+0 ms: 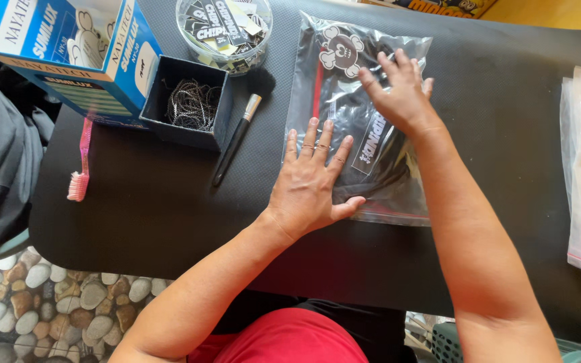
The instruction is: The person attaches a small bear-shaped charm to a black mesh bag, then uses a brush to clean the bag's surface. They place the bag into a clear plastic ziplock bag, add a sticker, and seal it.
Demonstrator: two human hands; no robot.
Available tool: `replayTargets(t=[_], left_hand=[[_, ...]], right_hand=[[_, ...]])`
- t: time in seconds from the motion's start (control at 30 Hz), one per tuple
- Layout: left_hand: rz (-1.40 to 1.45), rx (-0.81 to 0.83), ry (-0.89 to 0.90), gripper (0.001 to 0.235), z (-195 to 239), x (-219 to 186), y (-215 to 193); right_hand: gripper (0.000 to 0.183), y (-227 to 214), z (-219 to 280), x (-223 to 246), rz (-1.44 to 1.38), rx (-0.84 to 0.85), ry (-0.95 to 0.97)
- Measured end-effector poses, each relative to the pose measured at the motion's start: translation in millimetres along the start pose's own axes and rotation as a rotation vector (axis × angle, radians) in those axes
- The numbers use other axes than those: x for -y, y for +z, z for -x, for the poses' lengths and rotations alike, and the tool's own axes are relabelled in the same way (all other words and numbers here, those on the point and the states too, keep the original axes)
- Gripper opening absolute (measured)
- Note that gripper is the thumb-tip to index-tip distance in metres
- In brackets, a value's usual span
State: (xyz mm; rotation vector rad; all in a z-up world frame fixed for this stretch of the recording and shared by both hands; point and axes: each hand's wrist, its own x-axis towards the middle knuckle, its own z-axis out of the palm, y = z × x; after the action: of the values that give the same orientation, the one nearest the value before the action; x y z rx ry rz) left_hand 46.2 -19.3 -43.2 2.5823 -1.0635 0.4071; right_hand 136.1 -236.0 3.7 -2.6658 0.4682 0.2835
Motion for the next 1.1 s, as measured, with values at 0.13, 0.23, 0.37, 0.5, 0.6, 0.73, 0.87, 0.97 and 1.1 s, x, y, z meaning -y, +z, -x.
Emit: replayTargets(t=[0.13,0.23,0.37,0.5,0.6,0.73,0.87,0.97,1.1], left_hand=[[-0.008,0.01,0.0,0.101,0,0,2],[-0.002,0.015,0.0,0.102,0,-1,2],[0.024,0.011,-0.003,0.105,-2,0,-2],[0.019,0.033,-0.012,0.106,-2,1,-1],[0.028,0.034,-0.011,0.106,-4,2,-1],[0.049,0.024,-0.01,0.106,-4,1,-1],[0.036,0.034,-0.01,0.106,-3,1,1],[0.009,0.041,-0.01,0.108,-3,1,0],[0.001,0.055,-0.003,0.104,-3,0,-2]], right_hand=[[0.079,2,-3,12,0.057,-0.384,-0.16],[0.09,20,-6,37,0.152,-0.414,-0.176],[0.099,57,-23,52,0.22,-0.329,-0.119],[0.098,57,-23,61,0.208,-0.172,-0.015],[0.098,58,-27,62,0.228,-0.152,0.005],[0.098,58,-26,60,0.213,-0.175,-0.006],[0.098,57,-24,60,0.181,-0.173,-0.008],[0.099,54,-23,60,0.151,-0.167,-0.015],[0.098,29,-13,62,-0.043,-0.122,-0.023]])
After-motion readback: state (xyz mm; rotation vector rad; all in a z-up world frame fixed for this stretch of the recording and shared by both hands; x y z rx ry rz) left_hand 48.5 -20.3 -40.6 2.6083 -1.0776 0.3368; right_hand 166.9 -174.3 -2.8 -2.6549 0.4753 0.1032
